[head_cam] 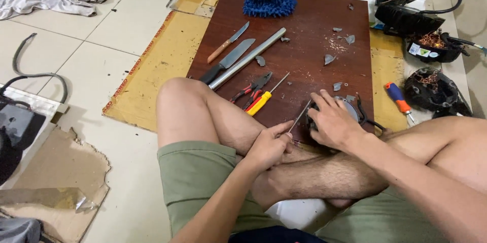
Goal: The person sits cross-legged on the floor and uses a knife and a screwdriver to scrape and pry apart a circular black plastic housing. They remove small pieces of plastic and debris from the housing throughout the clip.
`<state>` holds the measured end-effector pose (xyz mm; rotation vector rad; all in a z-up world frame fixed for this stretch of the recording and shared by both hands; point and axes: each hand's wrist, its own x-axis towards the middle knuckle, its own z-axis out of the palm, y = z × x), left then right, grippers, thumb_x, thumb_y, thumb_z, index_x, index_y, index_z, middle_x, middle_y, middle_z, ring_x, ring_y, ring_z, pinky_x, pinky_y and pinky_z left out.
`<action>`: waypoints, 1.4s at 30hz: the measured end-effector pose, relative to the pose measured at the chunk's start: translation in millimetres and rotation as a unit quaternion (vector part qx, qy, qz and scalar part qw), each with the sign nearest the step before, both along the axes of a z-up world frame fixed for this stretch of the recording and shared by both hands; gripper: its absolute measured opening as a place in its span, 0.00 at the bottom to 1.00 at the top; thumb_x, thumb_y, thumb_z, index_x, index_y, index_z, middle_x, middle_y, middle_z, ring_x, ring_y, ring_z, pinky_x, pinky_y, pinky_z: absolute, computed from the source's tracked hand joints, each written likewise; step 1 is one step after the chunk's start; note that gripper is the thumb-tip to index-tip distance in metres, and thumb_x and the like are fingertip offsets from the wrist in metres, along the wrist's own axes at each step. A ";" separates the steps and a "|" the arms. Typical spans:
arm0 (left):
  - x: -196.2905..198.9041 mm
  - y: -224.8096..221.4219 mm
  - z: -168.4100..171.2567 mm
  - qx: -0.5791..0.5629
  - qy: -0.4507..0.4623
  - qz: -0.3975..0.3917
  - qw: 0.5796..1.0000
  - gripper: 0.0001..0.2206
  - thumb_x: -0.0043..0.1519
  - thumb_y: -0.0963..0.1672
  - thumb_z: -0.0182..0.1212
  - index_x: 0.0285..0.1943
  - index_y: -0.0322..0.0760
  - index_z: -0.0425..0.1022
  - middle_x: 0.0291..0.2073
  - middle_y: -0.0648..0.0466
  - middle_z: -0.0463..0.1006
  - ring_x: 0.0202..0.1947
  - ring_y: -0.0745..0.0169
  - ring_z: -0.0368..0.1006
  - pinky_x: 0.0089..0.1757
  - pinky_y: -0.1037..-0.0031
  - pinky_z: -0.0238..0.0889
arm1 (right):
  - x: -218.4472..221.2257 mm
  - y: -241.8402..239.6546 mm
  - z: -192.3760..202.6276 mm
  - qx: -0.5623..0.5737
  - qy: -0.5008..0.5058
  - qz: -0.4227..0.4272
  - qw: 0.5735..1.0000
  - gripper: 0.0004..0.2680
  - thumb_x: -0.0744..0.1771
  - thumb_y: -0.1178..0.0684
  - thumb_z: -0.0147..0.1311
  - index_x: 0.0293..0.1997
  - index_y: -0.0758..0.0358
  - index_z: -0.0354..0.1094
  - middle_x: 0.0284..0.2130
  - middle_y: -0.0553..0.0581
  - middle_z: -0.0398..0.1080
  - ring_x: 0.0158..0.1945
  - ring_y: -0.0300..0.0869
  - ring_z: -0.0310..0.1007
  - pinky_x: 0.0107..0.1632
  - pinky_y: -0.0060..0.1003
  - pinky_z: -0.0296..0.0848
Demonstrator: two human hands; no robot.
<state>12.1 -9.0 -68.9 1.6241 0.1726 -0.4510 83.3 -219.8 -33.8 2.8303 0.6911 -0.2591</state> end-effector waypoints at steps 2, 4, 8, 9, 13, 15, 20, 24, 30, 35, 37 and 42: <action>1.2 -0.3 -2.5 -0.005 0.005 0.000 1.000 0.22 0.65 0.45 0.56 0.70 0.46 0.76 0.23 0.47 0.81 0.10 0.57 0.70 0.14 0.70 0.61 | 4.2 -5.0 -4.1 0.007 -0.001 0.016 1.000 0.18 0.63 0.41 0.62 0.56 0.55 0.74 0.72 0.62 0.56 0.81 0.61 0.45 0.71 0.53 0.59; 0.9 -0.2 -2.9 -0.009 0.012 0.003 1.000 0.22 0.65 0.45 0.55 0.70 0.45 0.75 0.23 0.47 0.81 0.09 0.57 0.69 0.14 0.70 0.61 | 4.8 -7.4 -2.8 0.014 -0.001 0.035 0.999 0.19 0.62 0.43 0.63 0.56 0.58 0.75 0.72 0.64 0.56 0.81 0.63 0.45 0.72 0.52 0.59; -0.3 -0.7 0.8 0.009 0.014 -0.008 1.000 0.22 0.65 0.45 0.56 0.70 0.47 0.76 0.23 0.48 0.81 0.10 0.58 0.70 0.15 0.70 0.60 | 3.1 -11.3 -7.3 -0.023 -0.046 0.074 0.996 0.17 0.62 0.41 0.62 0.49 0.60 0.77 0.68 0.65 0.63 0.79 0.59 0.51 0.77 0.49 0.54; 0.4 -0.9 2.1 0.014 0.014 -0.010 1.000 0.22 0.65 0.45 0.56 0.70 0.48 0.77 0.23 0.49 0.82 0.11 0.59 0.70 0.15 0.70 0.60 | 4.6 -12.8 -12.6 -0.019 -0.055 0.068 0.996 0.17 0.62 0.42 0.63 0.51 0.60 0.76 0.69 0.66 0.61 0.79 0.61 0.50 0.75 0.51 0.57; 0.0 1.8 8.9 0.014 0.026 -0.014 0.999 0.22 0.65 0.45 0.55 0.70 0.48 0.76 0.24 0.48 0.82 0.10 0.58 0.70 0.14 0.69 0.61 | 1.6 -8.4 -4.6 -0.038 -0.070 0.071 0.994 0.17 0.63 0.42 0.60 0.53 0.56 0.76 0.67 0.62 0.63 0.76 0.60 0.55 0.77 0.50 0.55; 0.1 3.6 13.0 0.011 0.029 -0.015 0.999 0.22 0.65 0.45 0.56 0.70 0.46 0.76 0.24 0.47 0.82 0.10 0.57 0.70 0.14 0.69 0.62 | 0.7 -7.0 -1.4 -0.034 -0.068 0.071 0.995 0.16 0.63 0.42 0.61 0.54 0.51 0.74 0.67 0.62 0.63 0.75 0.61 0.56 0.75 0.52 0.59; -0.5 1.8 8.5 0.008 0.037 -0.011 0.999 0.22 0.65 0.45 0.56 0.70 0.47 0.76 0.24 0.47 0.82 0.10 0.58 0.70 0.14 0.69 0.62 | -3.8 -3.8 10.6 0.071 -0.039 0.040 0.996 0.14 0.63 0.44 0.60 0.50 0.57 0.75 0.66 0.65 0.64 0.73 0.65 0.60 0.72 0.55 0.63; -0.9 0.1 7.8 -0.010 0.049 -0.004 0.999 0.23 0.66 0.44 0.55 0.72 0.43 0.73 0.26 0.46 0.81 0.09 0.60 0.67 0.12 0.70 0.60 | 29.6 -13.7 6.2 0.229 0.003 -0.051 0.972 0.11 0.66 0.47 0.59 0.47 0.62 0.72 0.45 0.66 0.76 0.52 0.65 0.79 0.54 0.60 0.79; -7.2 6.0 12.7 0.066 0.026 -0.030 0.997 0.22 0.64 0.46 0.56 0.70 0.45 0.76 0.30 0.49 0.84 0.14 0.58 0.73 0.18 0.66 0.68 | 77.0 -30.8 75.8 0.381 -0.095 -0.274 0.878 0.26 0.72 0.44 0.55 0.77 0.62 0.46 0.53 0.68 0.76 0.60 0.64 0.73 0.60 0.65 0.70; -25.0 19.1 83.7 0.195 0.004 -0.111 0.974 0.25 0.62 0.48 0.57 0.72 0.57 0.74 0.59 0.44 0.81 0.64 0.39 0.73 0.61 0.51 0.66 | 44.8 -41.3 75.9 0.258 0.116 -0.279 0.918 0.37 0.62 0.31 0.63 0.76 0.61 0.55 0.62 0.74 0.70 0.68 0.67 0.66 0.70 0.62 0.62; -28.5 22.1 105.3 0.210 0.013 -0.130 0.969 0.25 0.62 0.48 0.54 0.72 0.59 0.74 0.57 0.46 0.82 0.64 0.40 0.73 0.62 0.53 0.65 | 25.4 -45.0 56.2 0.225 0.198 -0.283 0.911 0.43 0.57 0.28 0.69 0.77 0.58 0.55 0.65 0.74 0.68 0.72 0.66 0.63 0.74 0.57 0.61; -25.1 25.8 125.3 0.294 -0.039 -0.199 0.934 0.20 0.65 0.47 0.47 0.61 0.53 0.82 0.48 0.42 0.86 0.55 0.32 0.79 0.56 0.50 0.71 | 18.0 -54.8 5.4 0.247 0.135 -0.343 0.896 0.32 0.57 0.25 0.67 0.67 0.40 0.69 0.60 0.60 0.75 0.66 0.57 0.71 0.69 0.51 0.69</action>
